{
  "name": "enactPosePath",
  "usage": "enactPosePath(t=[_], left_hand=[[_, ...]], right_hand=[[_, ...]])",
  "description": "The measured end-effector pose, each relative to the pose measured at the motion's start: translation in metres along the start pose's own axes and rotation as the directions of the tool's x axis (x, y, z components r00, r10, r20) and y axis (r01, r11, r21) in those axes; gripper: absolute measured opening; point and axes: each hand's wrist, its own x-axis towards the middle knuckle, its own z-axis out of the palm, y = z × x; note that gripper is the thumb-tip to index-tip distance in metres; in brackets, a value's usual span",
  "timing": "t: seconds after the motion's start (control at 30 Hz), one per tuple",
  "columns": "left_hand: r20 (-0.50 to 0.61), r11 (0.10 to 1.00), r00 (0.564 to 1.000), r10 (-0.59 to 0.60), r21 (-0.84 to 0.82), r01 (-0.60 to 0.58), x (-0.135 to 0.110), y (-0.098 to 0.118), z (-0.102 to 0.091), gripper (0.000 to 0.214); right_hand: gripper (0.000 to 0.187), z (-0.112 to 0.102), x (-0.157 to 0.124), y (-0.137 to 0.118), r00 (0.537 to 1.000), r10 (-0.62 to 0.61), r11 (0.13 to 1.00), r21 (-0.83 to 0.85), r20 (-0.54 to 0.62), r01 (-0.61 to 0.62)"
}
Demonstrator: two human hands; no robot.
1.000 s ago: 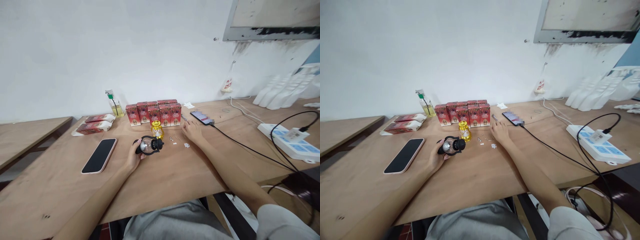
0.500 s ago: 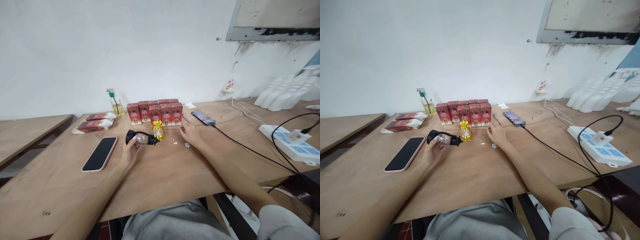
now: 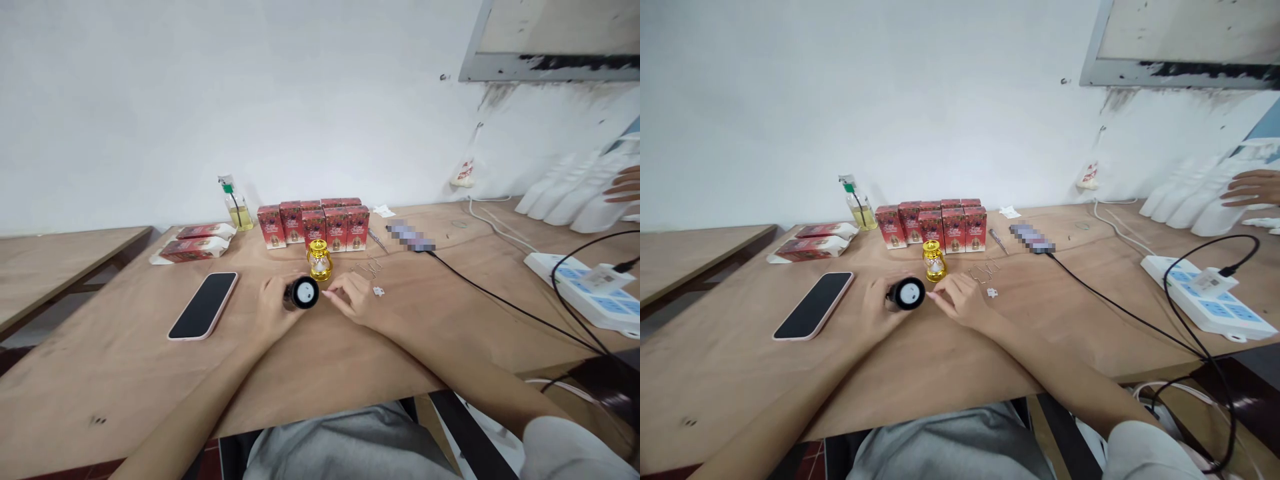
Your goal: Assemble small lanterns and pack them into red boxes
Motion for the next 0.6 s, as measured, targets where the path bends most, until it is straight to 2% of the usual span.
enactPosePath(t=[0.07, 0.17, 0.33, 0.47, 0.6], left_hand=[[0.061, 0.99, 0.993, 0.104, 0.086, -0.109, -0.0011, 0.0014, 0.0009, 0.032], [0.071, 0.967, 0.978, 0.198, 0.15, -0.207, -0.002, 0.0042, 0.0025, 0.029], [0.078, 0.948, 0.971, 0.228, 0.208, -0.239, -0.0038, 0.0068, 0.0063, 0.026], [0.13, 0.933, 0.961, 0.245, 0.24, -0.27, -0.0044, 0.0083, 0.0094, 0.025], [0.131, 0.925, 0.956, 0.261, 0.248, -0.287, -0.0045, 0.0087, 0.0104, 0.025]], right_hand=[[0.021, 0.0027, -0.0013, -0.0067, 0.999, -0.033, 0.999, 0.007, 0.036, 0.033], [0.026, 0.0053, -0.0027, -0.0108, 0.992, -0.095, 0.993, -0.066, 0.087, 0.101], [0.033, 0.0055, -0.0008, -0.0108, 0.963, -0.212, 0.939, -0.237, 0.166, 0.248], [0.032, 0.0067, -0.0008, -0.0089, 0.947, -0.251, 0.911, -0.281, 0.201, 0.301], [0.029, 0.0106, -0.0042, -0.0049, 0.92, -0.311, 0.885, -0.281, 0.238, 0.372]])
